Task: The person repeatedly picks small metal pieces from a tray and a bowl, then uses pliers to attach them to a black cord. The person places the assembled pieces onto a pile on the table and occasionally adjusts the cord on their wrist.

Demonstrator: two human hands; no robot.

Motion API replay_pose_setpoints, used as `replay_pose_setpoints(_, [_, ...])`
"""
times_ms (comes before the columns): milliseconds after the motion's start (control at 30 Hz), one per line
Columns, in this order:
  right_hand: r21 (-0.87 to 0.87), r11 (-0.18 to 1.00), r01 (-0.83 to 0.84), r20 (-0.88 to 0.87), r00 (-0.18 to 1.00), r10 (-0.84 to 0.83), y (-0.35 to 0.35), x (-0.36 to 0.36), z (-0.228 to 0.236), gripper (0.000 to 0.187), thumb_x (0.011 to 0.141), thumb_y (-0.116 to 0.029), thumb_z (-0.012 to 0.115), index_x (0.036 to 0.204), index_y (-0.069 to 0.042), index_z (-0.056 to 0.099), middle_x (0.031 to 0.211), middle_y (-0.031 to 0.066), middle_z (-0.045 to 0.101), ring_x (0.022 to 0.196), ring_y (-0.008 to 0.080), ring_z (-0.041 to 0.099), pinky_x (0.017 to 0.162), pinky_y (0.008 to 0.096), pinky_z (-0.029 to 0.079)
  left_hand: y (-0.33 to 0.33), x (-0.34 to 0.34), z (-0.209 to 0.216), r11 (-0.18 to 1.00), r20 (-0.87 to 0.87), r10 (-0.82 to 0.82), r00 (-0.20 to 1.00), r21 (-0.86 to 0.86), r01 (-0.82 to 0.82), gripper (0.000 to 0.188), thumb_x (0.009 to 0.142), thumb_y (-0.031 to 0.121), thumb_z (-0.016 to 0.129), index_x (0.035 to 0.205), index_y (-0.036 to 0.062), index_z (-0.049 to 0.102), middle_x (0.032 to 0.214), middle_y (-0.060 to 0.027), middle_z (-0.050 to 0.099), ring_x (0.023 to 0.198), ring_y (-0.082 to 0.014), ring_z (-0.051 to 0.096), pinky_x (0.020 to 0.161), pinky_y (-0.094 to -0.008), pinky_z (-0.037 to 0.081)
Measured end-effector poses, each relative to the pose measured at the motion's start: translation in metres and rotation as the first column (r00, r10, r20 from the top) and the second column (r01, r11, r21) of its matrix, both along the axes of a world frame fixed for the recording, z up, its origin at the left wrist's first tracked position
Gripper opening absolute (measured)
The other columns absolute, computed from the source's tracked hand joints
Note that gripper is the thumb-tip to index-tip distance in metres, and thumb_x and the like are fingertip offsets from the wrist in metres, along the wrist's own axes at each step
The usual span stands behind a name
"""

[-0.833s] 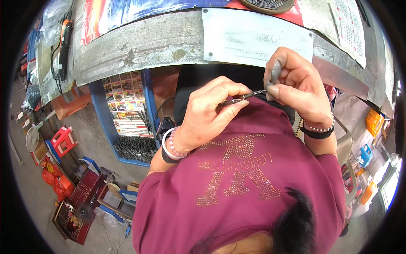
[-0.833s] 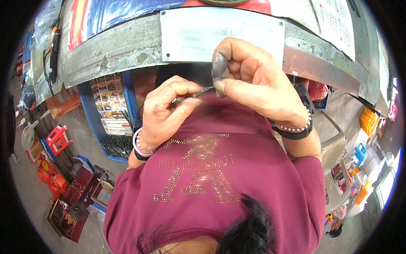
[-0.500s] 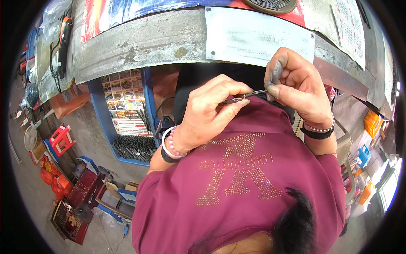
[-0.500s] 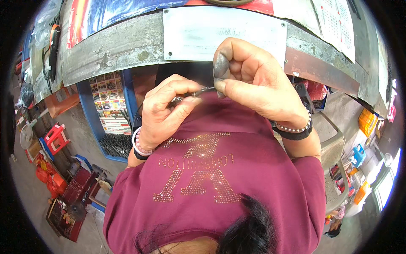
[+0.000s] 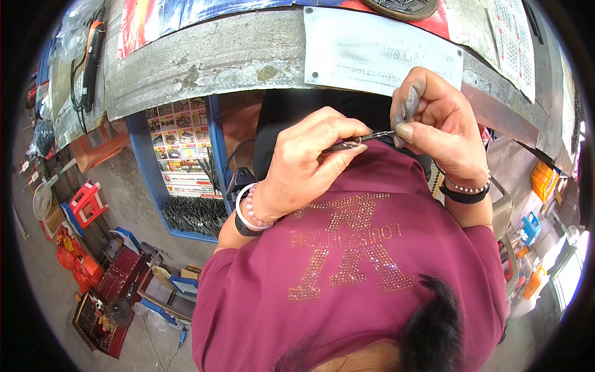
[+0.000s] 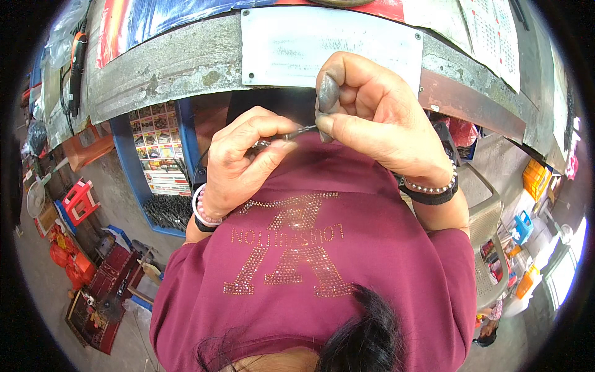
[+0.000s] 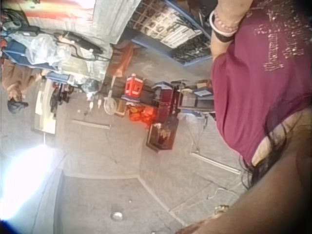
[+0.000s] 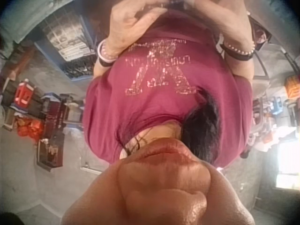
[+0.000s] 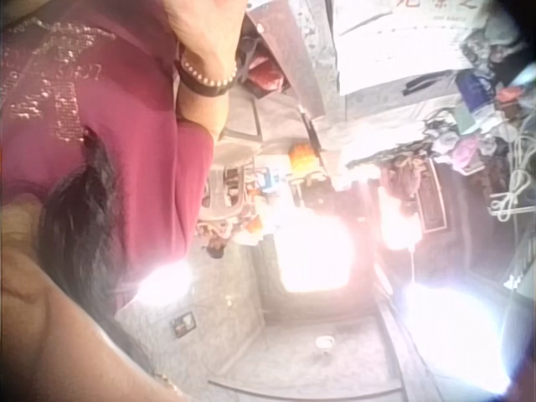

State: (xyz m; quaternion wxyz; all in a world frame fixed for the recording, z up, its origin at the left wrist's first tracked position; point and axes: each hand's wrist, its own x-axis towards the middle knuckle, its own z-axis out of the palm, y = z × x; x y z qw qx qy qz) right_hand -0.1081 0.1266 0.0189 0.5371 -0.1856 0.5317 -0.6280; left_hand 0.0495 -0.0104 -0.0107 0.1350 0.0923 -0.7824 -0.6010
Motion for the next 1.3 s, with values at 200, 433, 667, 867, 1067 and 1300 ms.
replay_pose_setpoints(200, [0.056,0.994,-0.093,-0.048,0.994,0.096,0.003,-0.002,0.001,0.018,0.078,-0.001,0.058,0.088,-0.005,0.044,0.083,0.0016,0.048,0.069,0.0063,0.044,0.059,0.0188,0.034,0.003,0.003,-0.006,0.992,-0.04,-0.014,0.999,-0.124,0.009,0.028,0.071,-0.01,0.065,0.098,-0.0007,0.063,0.083,-0.0109,0.061,0.065,-0.0215,0.063,0.057,-0.0294,0.051])
replay_pose_setpoints(433, [0.29,0.937,-0.196,-0.455,0.833,0.315,0.012,0.008,0.005,0.013,0.082,0.004,0.055,0.092,-0.002,0.049,0.083,-0.0009,0.044,0.069,0.0057,0.04,0.059,0.0203,0.036,0.006,0.009,-0.013,0.976,0.0,-0.057,0.998,-0.211,0.056,0.028,0.072,-0.01,0.062,0.098,0.0012,0.063,0.08,-0.0102,0.058,0.067,-0.0232,0.063,0.058,-0.0309,0.052])
replay_pose_setpoints(667, [0.122,0.987,0.101,-0.241,0.968,-0.069,0.01,0.016,0.001,0.015,0.085,0.0,0.057,0.094,-0.003,0.046,0.079,0.0046,0.053,0.06,0.0071,0.048,0.051,0.0175,0.036,0.012,0.013,-0.016,0.998,-0.054,0.008,0.999,0.057,-0.005,0.02,0.078,0.0,0.064,0.097,0.002,0.062,0.081,-0.0114,0.056,0.066,-0.0271,0.059,0.056,-0.0341,0.047])
replay_pose_setpoints(867, [0.15,0.988,0.03,-0.32,0.947,0.019,0.007,0.023,-0.004,0.02,0.087,-0.006,0.063,0.097,-0.004,0.046,0.077,0.0009,0.051,0.057,0.0047,0.044,0.051,0.0163,0.033,0.012,0.019,-0.02,1.0,-0.124,0.03,0.992,0.005,-0.03,0.018,0.079,0.007,0.066,0.096,0.0013,0.06,0.083,-0.012,0.058,0.071,-0.0316,0.061,0.059,-0.0376,0.049])
replay_pose_setpoints(1067, [0.011,0.999,-0.046,-0.228,0.972,0.047,-0.017,0.036,-0.01,0.02,0.093,-0.018,0.059,0.1,-0.003,0.047,0.076,0.0025,0.051,0.056,0.0054,0.044,0.049,0.0176,0.033,-0.005,0.056,-0.013,0.941,-0.06,0.241,0.969,0.259,-0.219,0.012,0.091,0.006,0.058,0.1,-0.0009,0.056,0.085,-0.0095,0.062,0.074,-0.0176,0.063,0.069,-0.0281,0.05])
replay_pose_setpoints(1300, [0.102,0.982,-0.158,-0.16,0.972,0.173,-0.046,0.048,-0.018,0.011,0.092,-0.011,0.057,0.096,-0.003,0.051,0.079,0.0031,0.055,0.063,0.0057,0.047,0.056,0.0172,0.036,-0.049,0.172,-0.032,0.46,0.238,0.757,0.608,0.466,-0.756,0.017,0.098,0.015,0.05,0.109,0.0022,0.048,0.078,-0.0038,0.059,0.077,-0.0124,0.059,0.078,-0.0284,0.051])
